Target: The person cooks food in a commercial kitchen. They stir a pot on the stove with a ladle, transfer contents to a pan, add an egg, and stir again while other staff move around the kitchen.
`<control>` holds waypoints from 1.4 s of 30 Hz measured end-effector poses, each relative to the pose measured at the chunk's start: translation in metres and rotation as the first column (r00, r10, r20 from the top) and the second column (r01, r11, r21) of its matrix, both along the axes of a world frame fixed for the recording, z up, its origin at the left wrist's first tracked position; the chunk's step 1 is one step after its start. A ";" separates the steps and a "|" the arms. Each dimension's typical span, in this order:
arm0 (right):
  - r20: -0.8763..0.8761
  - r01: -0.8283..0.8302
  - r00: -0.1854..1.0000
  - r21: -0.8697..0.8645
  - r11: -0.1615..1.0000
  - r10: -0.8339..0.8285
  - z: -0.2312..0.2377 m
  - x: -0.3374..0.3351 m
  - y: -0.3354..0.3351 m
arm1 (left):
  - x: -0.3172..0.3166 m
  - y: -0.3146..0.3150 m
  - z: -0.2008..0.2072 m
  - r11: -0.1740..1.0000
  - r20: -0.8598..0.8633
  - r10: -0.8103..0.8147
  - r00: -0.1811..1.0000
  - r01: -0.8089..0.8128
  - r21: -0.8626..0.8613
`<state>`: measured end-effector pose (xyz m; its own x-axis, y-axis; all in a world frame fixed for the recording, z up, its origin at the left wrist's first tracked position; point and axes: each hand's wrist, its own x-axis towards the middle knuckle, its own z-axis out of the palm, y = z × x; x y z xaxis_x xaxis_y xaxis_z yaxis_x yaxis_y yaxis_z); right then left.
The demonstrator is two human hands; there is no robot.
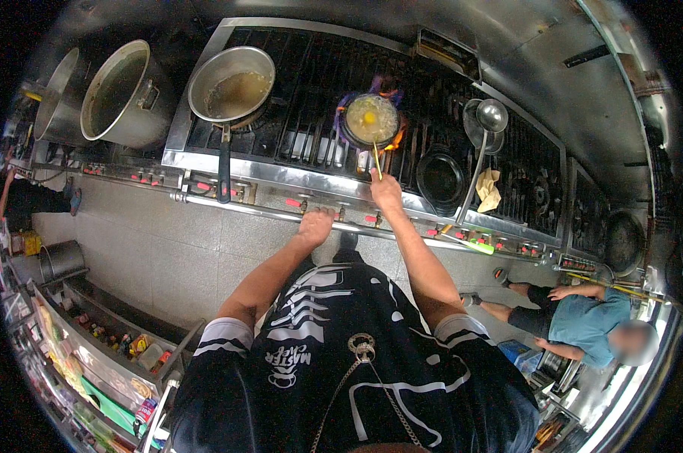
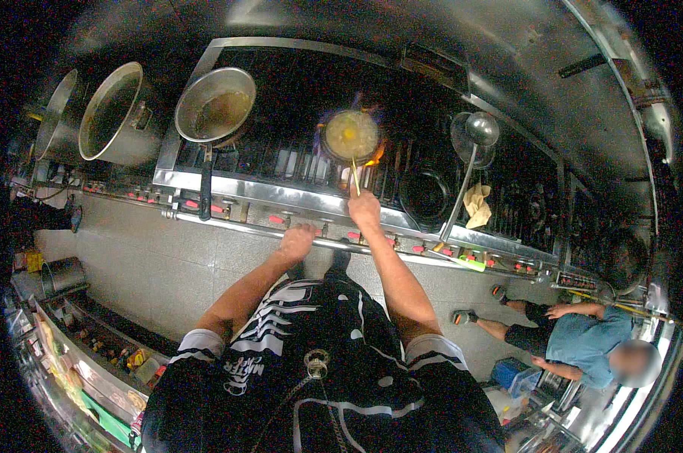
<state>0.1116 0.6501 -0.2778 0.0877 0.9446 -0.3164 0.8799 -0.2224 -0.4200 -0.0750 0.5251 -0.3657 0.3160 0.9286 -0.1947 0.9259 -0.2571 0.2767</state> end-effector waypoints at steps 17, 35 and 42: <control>-0.033 0.017 0.999 -0.059 0.998 -0.019 0.004 -0.008 0.001 | 0.000 0.000 -0.001 1.000 -0.002 0.000 1.000 0.000 0.023; -0.051 -0.024 0.999 -0.059 0.998 0.021 0.004 0.002 0.002 | -0.007 0.007 0.006 0.998 0.083 -0.055 0.995 0.053 0.023; -0.035 -0.057 0.998 -0.095 0.994 0.054 0.006 0.004 0.004 | -0.004 0.006 -0.001 0.999 0.055 -0.049 0.997 0.048 0.014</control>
<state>0.1153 0.6537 -0.2715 0.0242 0.9129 -0.4075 0.8781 -0.2142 -0.4278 -0.0790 0.5310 -0.3666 0.3707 0.9142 -0.1637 0.8957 -0.3053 0.3232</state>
